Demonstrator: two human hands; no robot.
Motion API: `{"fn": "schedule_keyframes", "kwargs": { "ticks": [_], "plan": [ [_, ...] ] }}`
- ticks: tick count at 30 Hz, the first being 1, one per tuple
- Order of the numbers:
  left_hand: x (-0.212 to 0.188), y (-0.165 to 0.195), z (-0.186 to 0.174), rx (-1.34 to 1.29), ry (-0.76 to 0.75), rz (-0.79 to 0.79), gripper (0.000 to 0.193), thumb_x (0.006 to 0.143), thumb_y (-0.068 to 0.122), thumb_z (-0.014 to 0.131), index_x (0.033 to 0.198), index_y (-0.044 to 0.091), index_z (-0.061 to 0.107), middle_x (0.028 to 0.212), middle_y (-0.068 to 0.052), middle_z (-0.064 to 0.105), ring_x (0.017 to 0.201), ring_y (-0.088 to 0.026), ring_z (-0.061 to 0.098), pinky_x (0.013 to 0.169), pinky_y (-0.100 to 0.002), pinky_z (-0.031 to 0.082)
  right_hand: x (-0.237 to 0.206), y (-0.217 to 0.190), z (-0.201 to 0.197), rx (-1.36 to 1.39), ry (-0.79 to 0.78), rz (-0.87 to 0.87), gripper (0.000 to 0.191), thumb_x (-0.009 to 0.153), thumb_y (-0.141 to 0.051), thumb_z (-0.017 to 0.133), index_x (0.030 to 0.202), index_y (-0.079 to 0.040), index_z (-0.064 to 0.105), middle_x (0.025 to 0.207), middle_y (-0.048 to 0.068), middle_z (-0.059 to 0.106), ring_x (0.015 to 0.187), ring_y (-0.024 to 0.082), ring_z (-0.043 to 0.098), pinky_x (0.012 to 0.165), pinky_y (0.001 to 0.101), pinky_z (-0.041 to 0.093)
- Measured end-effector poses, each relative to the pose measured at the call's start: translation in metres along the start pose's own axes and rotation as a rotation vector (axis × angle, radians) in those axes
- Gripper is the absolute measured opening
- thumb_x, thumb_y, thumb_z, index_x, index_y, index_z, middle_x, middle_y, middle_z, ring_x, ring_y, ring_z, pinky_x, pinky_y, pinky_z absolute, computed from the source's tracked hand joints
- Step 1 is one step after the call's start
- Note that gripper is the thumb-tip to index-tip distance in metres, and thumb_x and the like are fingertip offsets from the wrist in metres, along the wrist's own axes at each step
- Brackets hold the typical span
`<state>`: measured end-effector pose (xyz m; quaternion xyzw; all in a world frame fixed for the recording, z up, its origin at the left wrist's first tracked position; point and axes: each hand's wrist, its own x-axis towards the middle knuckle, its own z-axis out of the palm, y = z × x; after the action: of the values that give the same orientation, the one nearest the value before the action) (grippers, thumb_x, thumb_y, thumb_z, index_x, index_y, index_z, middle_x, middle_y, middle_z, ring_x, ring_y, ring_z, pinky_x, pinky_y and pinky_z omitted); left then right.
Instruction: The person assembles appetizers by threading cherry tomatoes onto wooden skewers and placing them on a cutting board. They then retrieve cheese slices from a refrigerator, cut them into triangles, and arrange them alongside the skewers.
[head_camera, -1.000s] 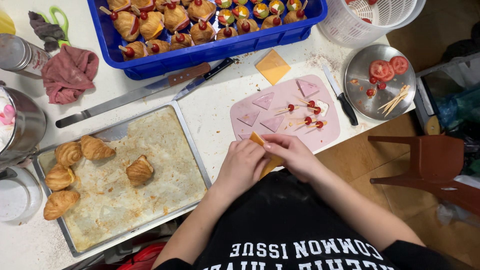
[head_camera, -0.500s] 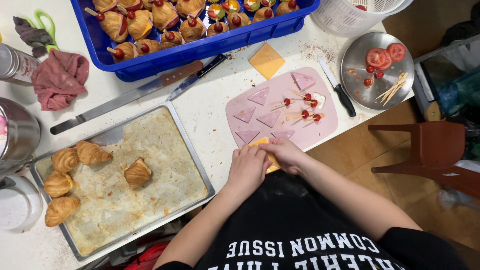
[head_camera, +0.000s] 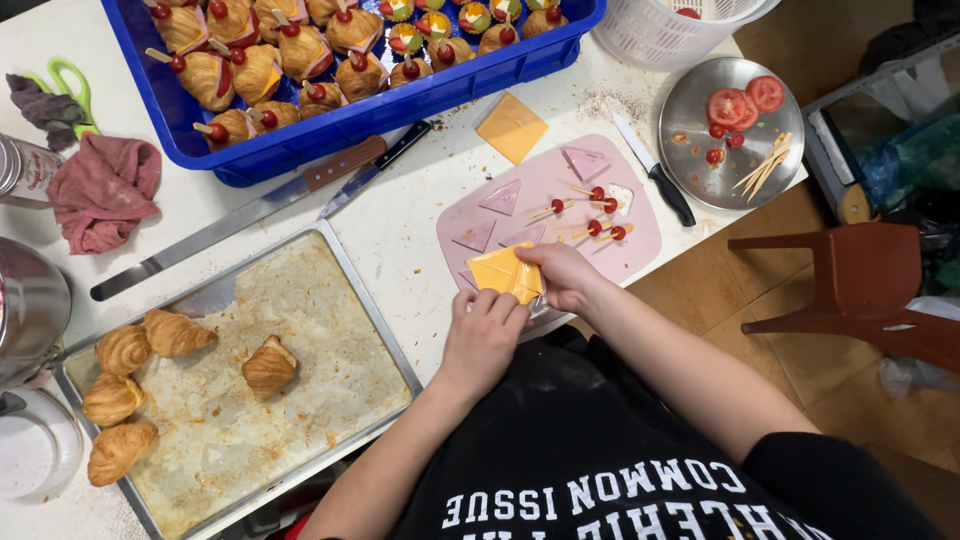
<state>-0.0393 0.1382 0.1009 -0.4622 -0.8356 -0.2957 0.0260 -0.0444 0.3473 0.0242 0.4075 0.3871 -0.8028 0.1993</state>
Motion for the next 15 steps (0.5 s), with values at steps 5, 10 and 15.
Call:
{"fn": "schedule_keyframes", "kwargs": {
  "ticks": [5, 10, 15],
  "plan": [
    [-0.019, -0.007, -0.006, -0.213, 0.252, -0.210, 0.016, 0.086, 0.026, 0.075, 0.092, 0.012, 0.070, 0.092, -0.003, 0.066, 0.095, -0.024, 0.061, 0.088, -0.042, 0.043, -0.035, -0.009, 0.012, 0.042, -0.110, -0.246, 0.029, 0.104, -0.017, 0.054, 0.122, 0.004, 0.062, 0.115, 0.015, 0.072, 0.103, 0.023, 0.072, 0.093, 0.0376, 0.058],
    [-0.021, -0.028, 0.022, -0.946, 0.051, -0.823, 0.034, 0.101, 0.030, 0.066, 0.082, 0.002, 0.068, 0.071, -0.006, 0.066, 0.066, -0.015, 0.060, 0.064, -0.028, 0.049, -0.061, 0.006, 0.030, 0.004, -0.136, -0.390, 0.031, 0.101, -0.013, 0.061, 0.129, 0.001, 0.062, 0.117, 0.011, 0.071, 0.107, 0.019, 0.069, 0.095, 0.0354, 0.056],
    [-0.017, -0.028, 0.031, -0.972, 0.065, -0.856, 0.031, 0.098, 0.027, 0.064, 0.084, 0.000, 0.070, 0.069, -0.006, 0.068, 0.062, -0.014, 0.064, 0.060, -0.028, 0.051, -0.075, 0.027, 0.038, -0.009, -0.197, -0.460, 0.036, 0.101, -0.014, 0.064, 0.134, 0.001, 0.060, 0.119, 0.010, 0.070, 0.108, 0.017, 0.066, 0.093, 0.0331, 0.054]
  ]
}}
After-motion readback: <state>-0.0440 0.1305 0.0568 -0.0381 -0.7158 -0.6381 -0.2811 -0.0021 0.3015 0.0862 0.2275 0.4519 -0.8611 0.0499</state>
